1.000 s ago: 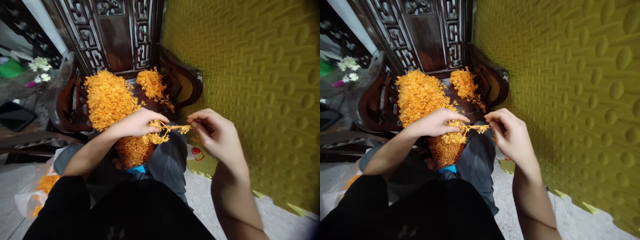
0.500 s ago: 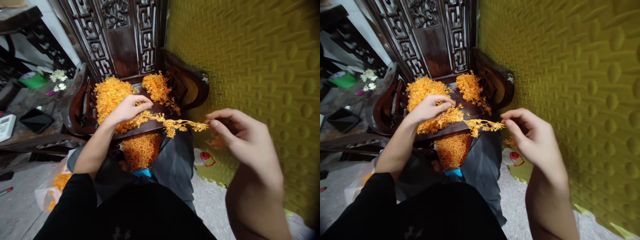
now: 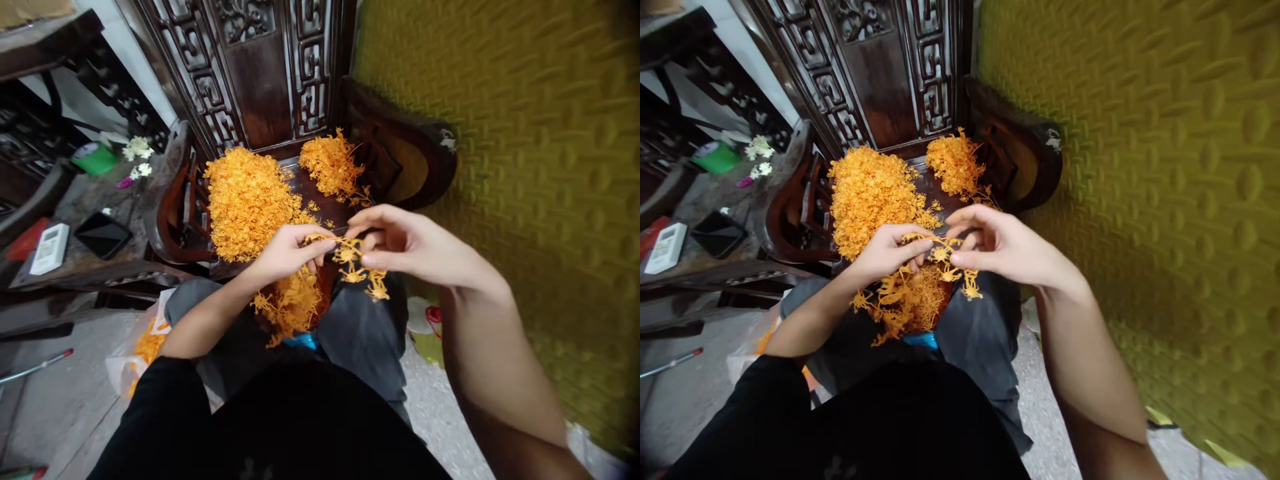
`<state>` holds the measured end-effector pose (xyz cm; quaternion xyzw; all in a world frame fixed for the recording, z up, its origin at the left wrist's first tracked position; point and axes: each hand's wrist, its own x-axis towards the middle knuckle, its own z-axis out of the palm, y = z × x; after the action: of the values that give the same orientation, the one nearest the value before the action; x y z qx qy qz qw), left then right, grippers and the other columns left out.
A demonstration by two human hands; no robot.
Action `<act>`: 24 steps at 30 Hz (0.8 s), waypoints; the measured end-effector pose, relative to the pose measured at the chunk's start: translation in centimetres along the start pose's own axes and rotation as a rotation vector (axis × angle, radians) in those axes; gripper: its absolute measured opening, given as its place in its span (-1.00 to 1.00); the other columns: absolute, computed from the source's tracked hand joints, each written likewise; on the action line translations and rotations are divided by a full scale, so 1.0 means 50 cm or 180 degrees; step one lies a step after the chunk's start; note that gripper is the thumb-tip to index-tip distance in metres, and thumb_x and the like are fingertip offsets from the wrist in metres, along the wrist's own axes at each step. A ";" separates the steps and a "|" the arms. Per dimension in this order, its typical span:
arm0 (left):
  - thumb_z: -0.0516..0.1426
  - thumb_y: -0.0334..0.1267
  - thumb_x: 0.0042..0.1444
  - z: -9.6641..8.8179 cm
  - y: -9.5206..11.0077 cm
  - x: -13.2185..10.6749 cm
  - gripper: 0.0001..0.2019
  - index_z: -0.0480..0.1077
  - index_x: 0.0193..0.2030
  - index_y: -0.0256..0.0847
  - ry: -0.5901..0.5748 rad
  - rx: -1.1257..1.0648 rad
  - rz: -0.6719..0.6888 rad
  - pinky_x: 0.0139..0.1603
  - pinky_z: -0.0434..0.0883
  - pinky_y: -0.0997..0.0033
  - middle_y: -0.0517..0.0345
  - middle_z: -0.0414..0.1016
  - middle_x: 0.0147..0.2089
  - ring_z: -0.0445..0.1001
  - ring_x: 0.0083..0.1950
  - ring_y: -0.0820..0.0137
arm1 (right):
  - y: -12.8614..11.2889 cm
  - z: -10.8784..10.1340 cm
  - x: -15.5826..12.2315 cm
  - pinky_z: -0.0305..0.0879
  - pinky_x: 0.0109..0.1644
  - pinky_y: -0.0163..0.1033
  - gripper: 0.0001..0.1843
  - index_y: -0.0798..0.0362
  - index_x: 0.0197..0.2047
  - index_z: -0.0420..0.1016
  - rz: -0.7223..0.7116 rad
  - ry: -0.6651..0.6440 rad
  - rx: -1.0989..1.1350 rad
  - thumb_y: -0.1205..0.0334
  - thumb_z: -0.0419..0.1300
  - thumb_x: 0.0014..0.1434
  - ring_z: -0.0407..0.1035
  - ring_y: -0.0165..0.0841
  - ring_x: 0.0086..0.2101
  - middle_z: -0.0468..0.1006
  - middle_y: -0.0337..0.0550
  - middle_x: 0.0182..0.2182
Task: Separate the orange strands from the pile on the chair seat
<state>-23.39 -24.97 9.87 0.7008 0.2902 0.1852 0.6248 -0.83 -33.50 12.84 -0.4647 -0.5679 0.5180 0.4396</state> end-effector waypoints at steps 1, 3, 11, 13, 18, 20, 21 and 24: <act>0.25 -0.02 0.27 -0.012 -0.012 -0.006 -0.65 0.57 -0.02 -0.28 0.0078 -0.0017 -0.0052 -0.49 0.42 0.51 0.17 0.55 -0.42 0.45 -0.55 0.55 | 0.014 0.001 0.000 0.53 -0.30 -0.32 -0.43 0.02 0.09 0.51 0.0038 -0.0103 0.0114 0.13 0.54 0.04 0.48 -0.46 -0.33 0.60 -0.08 -0.06; 0.25 -0.02 0.26 -0.032 -0.035 -0.019 -0.65 0.56 0.00 -0.27 0.0165 0.0000 -0.0174 -0.52 0.38 0.53 0.13 0.59 -0.35 0.43 -0.57 0.57 | 0.042 0.008 0.002 0.55 -0.23 -0.28 -0.38 0.00 0.14 0.51 0.0036 -0.0144 0.0293 0.17 0.54 0.04 0.50 -0.45 -0.29 0.61 -0.05 -0.01; 0.23 0.00 0.26 -0.066 -0.087 -0.053 -0.69 0.57 -0.08 -0.21 0.0341 0.0273 -0.0386 -0.51 0.34 0.51 0.06 0.68 -0.21 0.37 -0.54 0.58 | 0.107 0.056 0.038 0.53 -0.21 -0.25 -0.36 -0.01 0.17 0.55 -0.0219 0.0390 0.0357 0.21 0.55 0.01 0.46 -0.41 -0.29 0.55 -0.14 -0.14; 0.22 -0.02 0.27 -0.071 -0.090 -0.057 -0.72 0.58 -0.13 -0.20 0.0371 0.0410 -0.0326 -0.44 0.39 0.49 0.07 0.68 -0.23 0.45 -0.46 0.54 | 0.110 0.064 0.050 0.54 -0.11 -0.20 -0.32 -0.03 0.24 0.51 -0.0312 0.0194 0.0048 0.15 0.52 0.05 0.49 -0.34 -0.17 0.56 -0.06 0.00; 0.18 -0.05 0.32 -0.080 -0.094 -0.062 -0.75 0.57 -0.20 -0.17 0.0282 0.0759 0.0074 -0.14 0.50 0.39 0.10 0.67 -0.25 0.59 -0.23 0.43 | 0.113 0.105 0.089 0.43 -0.20 -0.21 -0.58 0.01 0.16 0.57 -0.0274 -0.0141 -0.0928 0.00 0.27 0.32 0.49 -0.33 -0.27 0.65 -0.11 -0.18; 0.17 -0.06 0.34 -0.085 -0.095 -0.063 -0.74 0.56 -0.25 -0.18 0.0222 0.0885 0.0201 -0.12 0.48 0.38 0.13 0.66 -0.31 0.58 -0.25 0.44 | 0.118 0.123 0.106 0.32 -0.30 -0.24 -0.70 0.05 -0.14 0.65 -0.0283 -0.0023 -0.1174 0.01 0.22 0.35 0.43 -0.36 -0.40 0.62 -0.17 -0.38; 0.17 -0.07 0.33 -0.090 -0.094 -0.065 -0.73 0.55 -0.28 -0.19 0.0218 0.0922 0.0209 -0.14 0.47 0.39 0.14 0.64 -0.34 0.56 -0.29 0.45 | 0.121 0.126 0.113 0.29 -0.32 -0.24 -0.70 0.06 -0.27 0.63 -0.0327 0.0089 -0.1271 0.02 0.23 0.35 0.42 -0.36 -0.42 0.61 -0.18 -0.43; 0.21 -0.08 0.29 -0.115 -0.089 -0.076 -0.72 0.53 -0.35 -0.22 0.0283 0.0836 -0.0071 -0.31 0.40 0.46 0.17 0.58 -0.44 0.47 -0.42 0.50 | 0.137 0.097 0.127 0.26 -0.34 -0.23 -0.76 0.03 -0.36 0.61 -0.0447 0.0853 -0.1409 0.09 0.30 0.29 0.41 -0.37 -0.45 0.60 -0.19 -0.46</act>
<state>-30.63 -22.77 6.74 0.7644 0.3472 0.1695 0.5162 -6.25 -27.91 5.77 -0.5734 -0.6349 0.2833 0.4334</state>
